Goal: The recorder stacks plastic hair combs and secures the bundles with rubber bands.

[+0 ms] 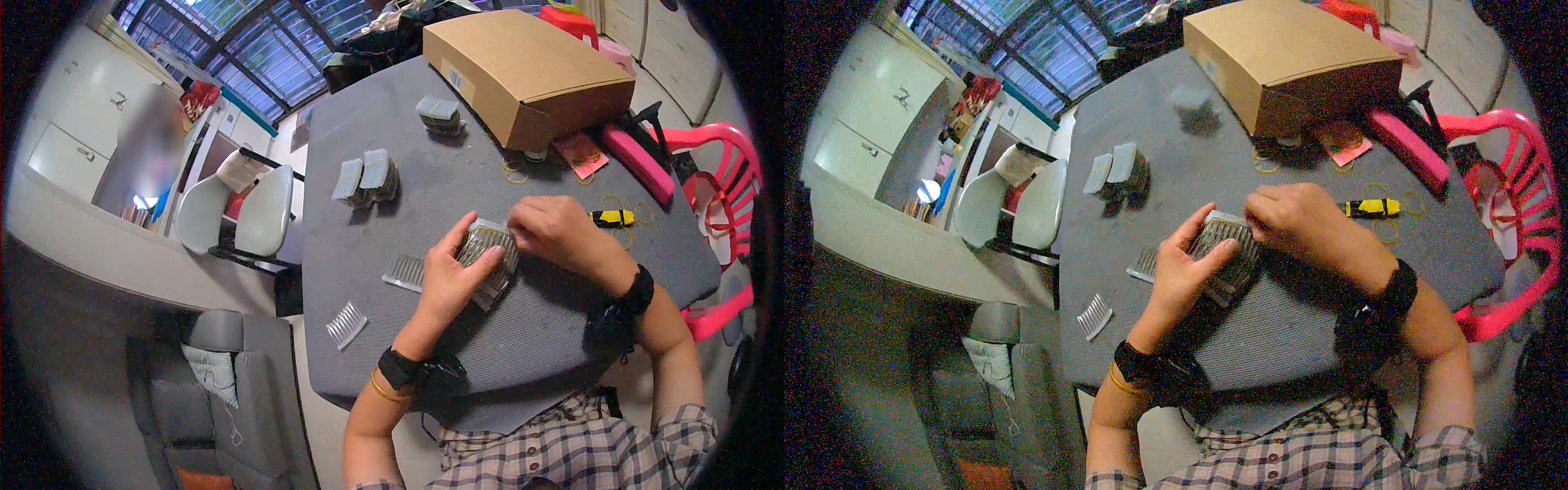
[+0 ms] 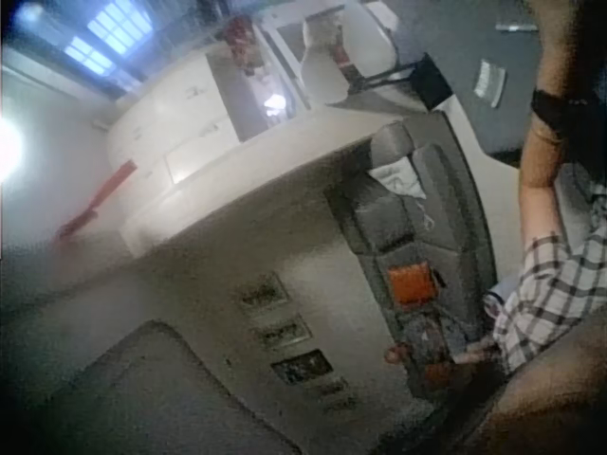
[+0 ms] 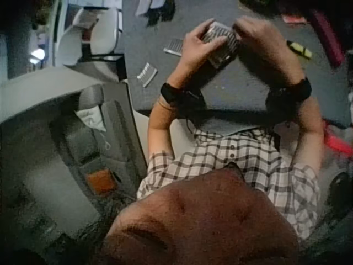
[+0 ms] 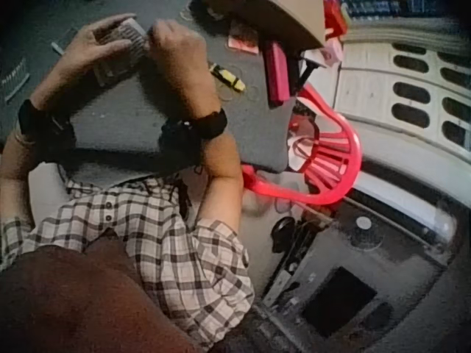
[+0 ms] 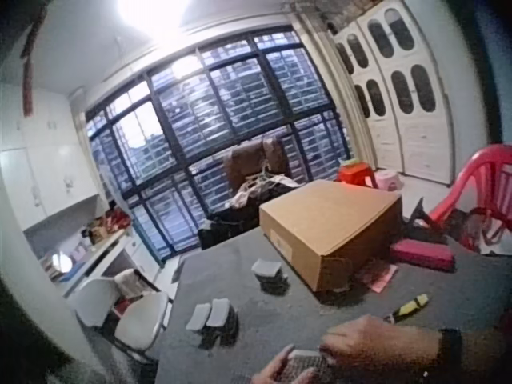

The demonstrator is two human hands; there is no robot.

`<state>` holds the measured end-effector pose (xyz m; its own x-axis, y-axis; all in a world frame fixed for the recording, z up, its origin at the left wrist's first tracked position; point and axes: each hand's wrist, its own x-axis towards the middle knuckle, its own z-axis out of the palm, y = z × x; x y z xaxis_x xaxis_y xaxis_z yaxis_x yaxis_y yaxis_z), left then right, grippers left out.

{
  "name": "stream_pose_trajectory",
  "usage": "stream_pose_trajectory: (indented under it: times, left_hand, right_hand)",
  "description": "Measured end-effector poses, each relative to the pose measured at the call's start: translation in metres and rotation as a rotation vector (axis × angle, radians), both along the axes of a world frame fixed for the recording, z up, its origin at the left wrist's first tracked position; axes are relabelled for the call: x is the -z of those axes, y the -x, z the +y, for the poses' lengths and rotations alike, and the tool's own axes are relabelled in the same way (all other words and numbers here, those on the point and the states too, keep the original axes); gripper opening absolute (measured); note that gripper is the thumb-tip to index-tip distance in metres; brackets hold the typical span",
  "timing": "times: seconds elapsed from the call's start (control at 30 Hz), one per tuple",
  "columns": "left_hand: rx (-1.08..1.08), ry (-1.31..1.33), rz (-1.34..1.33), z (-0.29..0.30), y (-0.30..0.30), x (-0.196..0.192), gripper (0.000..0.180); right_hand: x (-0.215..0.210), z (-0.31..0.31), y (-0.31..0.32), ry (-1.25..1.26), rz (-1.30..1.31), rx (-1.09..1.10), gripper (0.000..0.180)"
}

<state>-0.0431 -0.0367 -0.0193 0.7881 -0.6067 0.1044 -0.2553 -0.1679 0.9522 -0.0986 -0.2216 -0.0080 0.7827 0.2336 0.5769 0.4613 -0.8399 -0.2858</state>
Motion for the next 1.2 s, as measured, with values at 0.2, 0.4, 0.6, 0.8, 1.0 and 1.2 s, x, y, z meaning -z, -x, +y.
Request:
stream_pose_trajectory:
  times: [0.2, 0.4, 0.6, 0.8, 1.0, 1.2]
  left_hand:
    - [0.099, 0.031, -0.027, 0.002, -0.003, -0.002, 0.058]
    - [0.312, 0.018, -0.09, 0.0, 0.012, -0.021, 0.083]
    - [0.105, 0.207, 0.0, 0.005, 0.001, -0.011, 0.083]
    - [-0.086, 0.555, 0.371, 0.006, -0.011, -0.003, 0.047]
    - [-0.008, 0.458, 0.34, -0.001, -0.013, -0.003, 0.067]
    - [-0.162, 0.268, -0.046, 0.005, -0.019, 0.001, 0.08]
  right_hand:
    - [-0.009, 0.007, -0.003, -0.064, -0.082, 0.08, 0.014]
    - [-0.009, 0.005, -0.005, -0.711, 0.257, -0.055, 0.013]
    - [0.005, -0.02, -0.02, -1.591, 0.572, -0.043, 0.016]
    - [0.006, -0.044, -0.025, -1.442, 0.387, 0.08, 0.012]
    - [0.005, -0.045, -0.019, -0.495, 0.095, 0.172, 0.037]
    - [-0.02, -0.024, 0.004, -0.255, 0.49, 0.031, 0.042]
